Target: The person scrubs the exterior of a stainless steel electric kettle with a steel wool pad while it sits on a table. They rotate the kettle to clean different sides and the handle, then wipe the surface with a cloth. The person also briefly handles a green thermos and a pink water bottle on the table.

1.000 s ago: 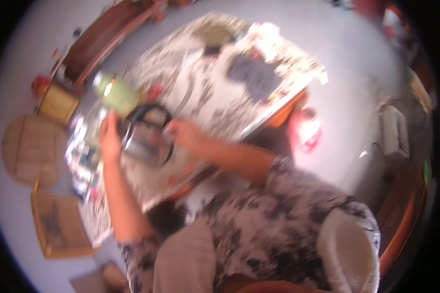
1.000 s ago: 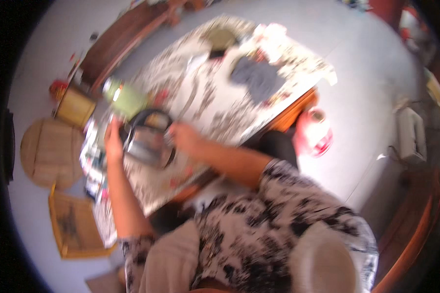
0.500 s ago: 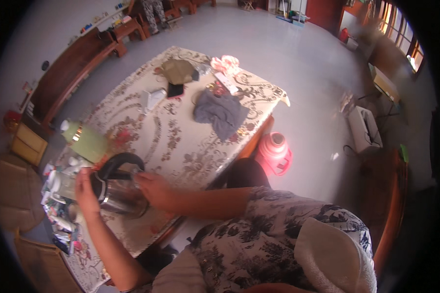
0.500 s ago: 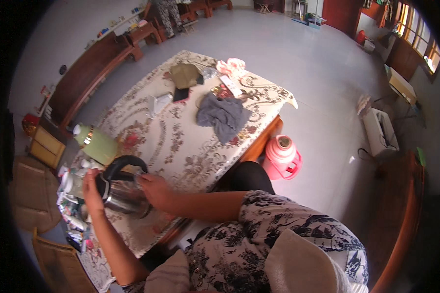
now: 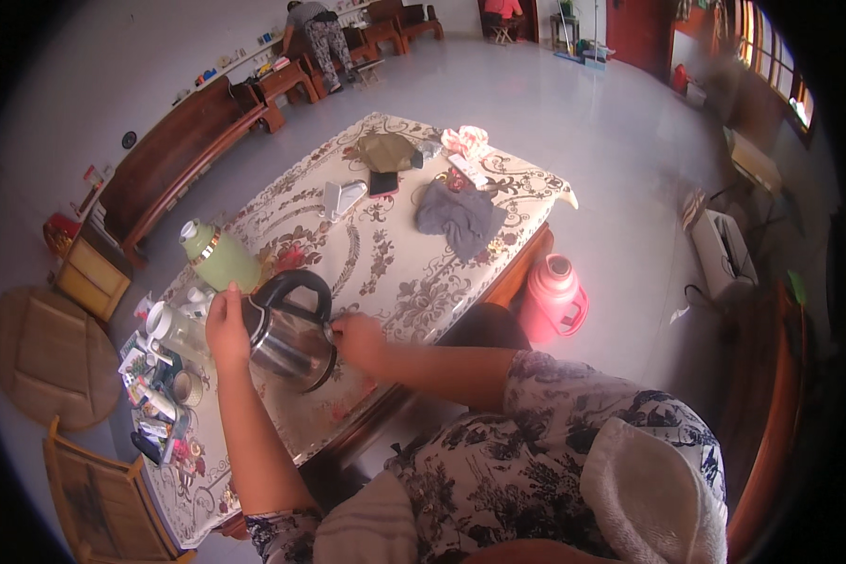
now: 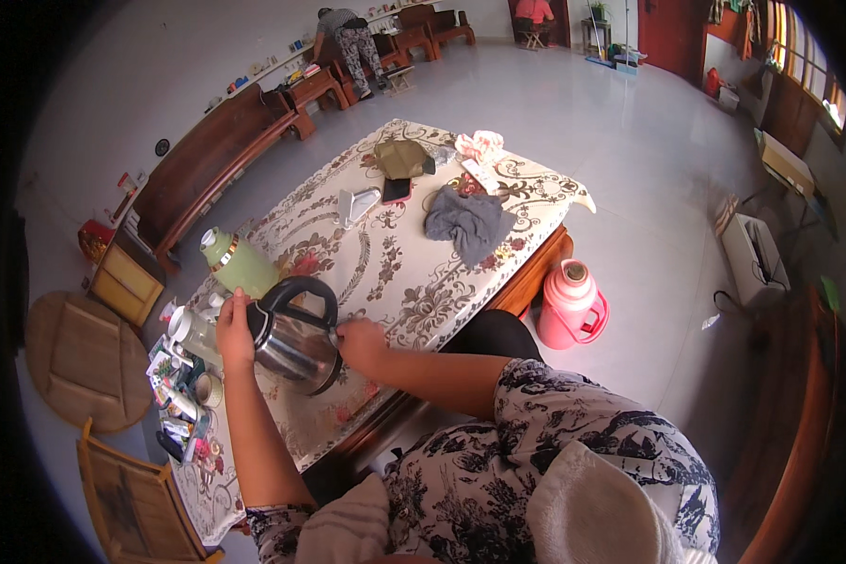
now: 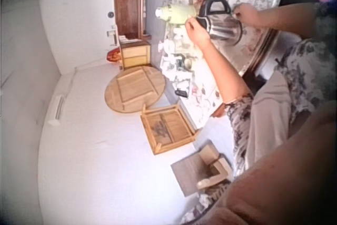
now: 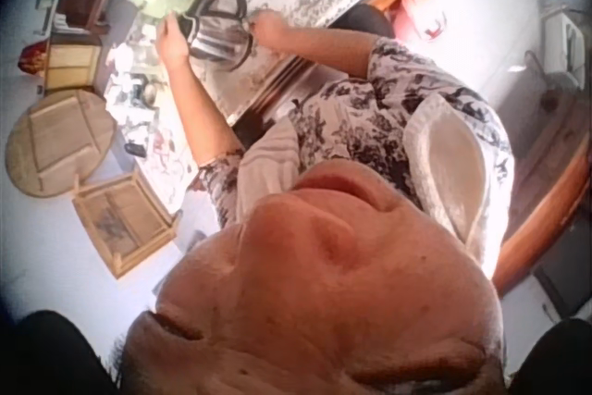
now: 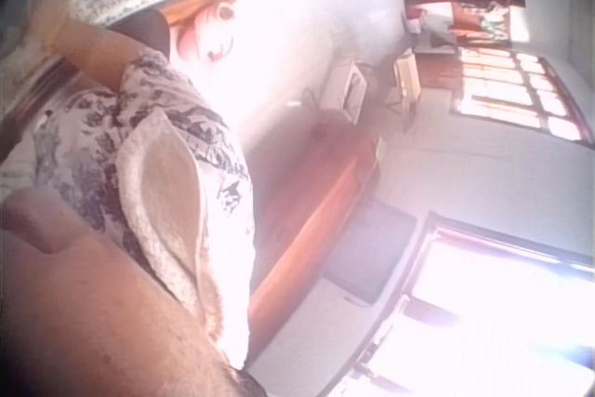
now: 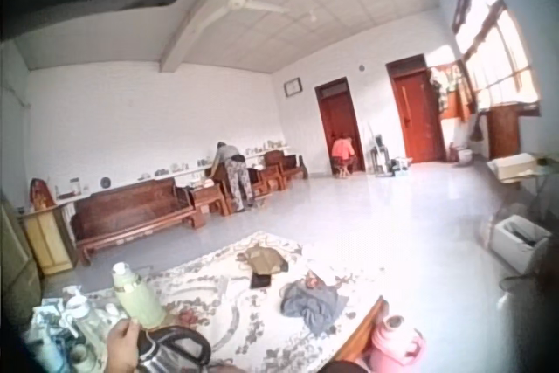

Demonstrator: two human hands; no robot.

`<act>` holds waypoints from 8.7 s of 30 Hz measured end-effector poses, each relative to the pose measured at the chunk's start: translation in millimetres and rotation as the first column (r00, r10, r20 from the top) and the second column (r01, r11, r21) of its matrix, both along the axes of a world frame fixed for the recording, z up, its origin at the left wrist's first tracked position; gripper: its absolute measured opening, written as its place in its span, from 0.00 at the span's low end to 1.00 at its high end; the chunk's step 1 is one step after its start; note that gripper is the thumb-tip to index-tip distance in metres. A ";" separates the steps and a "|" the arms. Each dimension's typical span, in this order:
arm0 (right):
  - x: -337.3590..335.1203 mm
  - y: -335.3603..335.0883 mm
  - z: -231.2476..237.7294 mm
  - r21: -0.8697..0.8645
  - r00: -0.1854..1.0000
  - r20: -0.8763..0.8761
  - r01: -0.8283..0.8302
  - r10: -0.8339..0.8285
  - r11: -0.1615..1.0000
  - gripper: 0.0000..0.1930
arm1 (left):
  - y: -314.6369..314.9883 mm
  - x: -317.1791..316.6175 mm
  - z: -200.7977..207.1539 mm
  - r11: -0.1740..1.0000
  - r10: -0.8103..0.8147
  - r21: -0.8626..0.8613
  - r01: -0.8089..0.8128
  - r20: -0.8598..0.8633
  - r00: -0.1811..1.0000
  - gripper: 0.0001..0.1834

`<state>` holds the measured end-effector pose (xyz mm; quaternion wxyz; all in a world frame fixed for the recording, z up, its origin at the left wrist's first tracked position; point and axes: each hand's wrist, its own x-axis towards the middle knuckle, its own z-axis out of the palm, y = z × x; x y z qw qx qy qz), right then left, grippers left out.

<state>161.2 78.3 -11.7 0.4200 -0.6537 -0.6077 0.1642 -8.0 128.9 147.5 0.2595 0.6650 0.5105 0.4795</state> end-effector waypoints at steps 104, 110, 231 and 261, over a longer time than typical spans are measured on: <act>-34.5 22.9 78.7 0.305 0.752 -0.525 -0.271 0.399 0.913 0.26 | -4.2 -6.8 -1.0 0.991 0.126 0.052 -0.122 -0.076 0.989 0.24; -28.1 21.2 81.4 0.352 0.886 -0.263 -0.279 0.381 0.893 0.37 | -10.6 7.2 8.5 0.993 0.119 0.024 -0.118 -0.044 0.992 0.22; -31.5 43.4 113.7 0.662 0.956 0.261 -0.281 0.137 0.695 0.20 | 1.7 -6.7 -2.1 0.955 0.295 0.053 -0.291 -0.197 0.935 0.26; 16.2 86.3 66.4 0.265 0.929 -0.186 -0.266 0.320 0.927 0.21 | -2.9 -7.9 -0.9 0.986 0.169 0.029 -0.167 -0.130 0.977 0.23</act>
